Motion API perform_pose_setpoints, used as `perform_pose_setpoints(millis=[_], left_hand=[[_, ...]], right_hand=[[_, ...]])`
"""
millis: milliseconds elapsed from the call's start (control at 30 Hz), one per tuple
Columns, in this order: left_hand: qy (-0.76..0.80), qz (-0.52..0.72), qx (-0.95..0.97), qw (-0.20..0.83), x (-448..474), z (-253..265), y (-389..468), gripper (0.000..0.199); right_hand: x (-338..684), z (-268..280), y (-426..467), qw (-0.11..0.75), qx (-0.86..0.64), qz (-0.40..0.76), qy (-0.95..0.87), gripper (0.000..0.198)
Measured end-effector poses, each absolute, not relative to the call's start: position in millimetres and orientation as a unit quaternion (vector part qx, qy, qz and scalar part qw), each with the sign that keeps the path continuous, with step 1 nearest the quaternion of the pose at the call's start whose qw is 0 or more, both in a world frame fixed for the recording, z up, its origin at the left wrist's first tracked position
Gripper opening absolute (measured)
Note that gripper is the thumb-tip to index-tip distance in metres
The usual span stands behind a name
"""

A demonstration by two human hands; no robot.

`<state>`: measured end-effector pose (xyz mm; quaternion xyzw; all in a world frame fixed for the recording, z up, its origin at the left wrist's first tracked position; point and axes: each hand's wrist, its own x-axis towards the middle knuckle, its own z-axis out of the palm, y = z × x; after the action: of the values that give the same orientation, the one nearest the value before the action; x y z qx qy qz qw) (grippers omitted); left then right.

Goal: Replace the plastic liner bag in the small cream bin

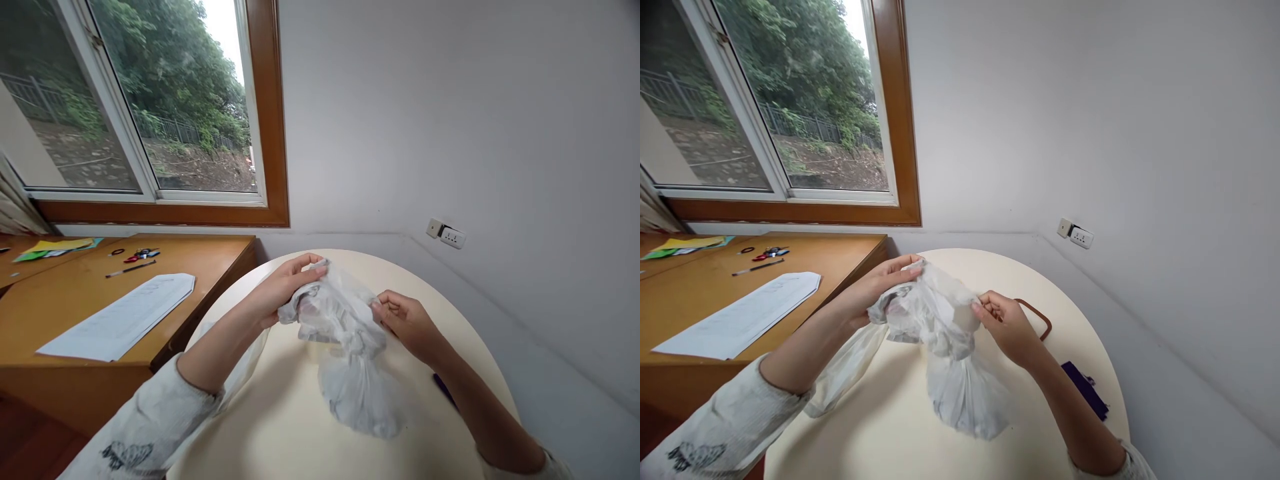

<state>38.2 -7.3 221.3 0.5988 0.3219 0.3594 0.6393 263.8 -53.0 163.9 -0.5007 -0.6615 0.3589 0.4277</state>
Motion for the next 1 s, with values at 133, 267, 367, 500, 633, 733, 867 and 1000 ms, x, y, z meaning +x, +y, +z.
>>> perform_pose_setpoints(millis=[133, 267, 367, 500, 633, 733, 867, 1000], left_hand=[[0.282, 0.368, 0.596, 0.656, 38.5, 227.9, -7.9, 0.033], [0.235, 0.359, 0.618, 0.658, 39.8, 236.1, -12.7, 0.051], [0.241, 0.350, 0.636, 0.644, 40.3, 242.1, -16.7, 0.055], [0.276, 0.356, 0.639, 0.623, 35.0, 249.5, -17.9, 0.045], [0.325, 0.353, 0.638, 0.603, 22.7, 256.5, -16.5, 0.040], [0.360, 0.327, 0.657, 0.576, 13.8, 262.0, -16.2, 0.041], [0.390, 0.286, 0.706, 0.518, 4.3, 271.1, -16.4, 0.049], [0.420, 0.235, 0.746, 0.461, -6.6, 282.7, -16.8, 0.050]], right_hand=[[262.9, 190.9, -63.1, 0.494, -0.475, 0.343, -0.643, 0.029], [256.0, 211.4, -73.4, 0.425, -0.453, 0.359, -0.697, 0.037], [252.1, 213.7, -68.4, 0.391, -0.504, 0.309, -0.706, 0.030], [260.9, 213.3, -50.4, 0.400, -0.485, 0.329, -0.705, 0.021], [279.2, 221.8, -41.8, 0.458, -0.453, 0.396, -0.655, 0.019], [288.3, 228.6, -42.0, 0.501, -0.424, 0.454, -0.602, 0.018], [290.9, 232.8, -42.7, 0.547, -0.379, 0.482, -0.570, 0.015], [291.2, 235.5, -43.5, 0.553, -0.391, 0.442, -0.588, 0.021]])
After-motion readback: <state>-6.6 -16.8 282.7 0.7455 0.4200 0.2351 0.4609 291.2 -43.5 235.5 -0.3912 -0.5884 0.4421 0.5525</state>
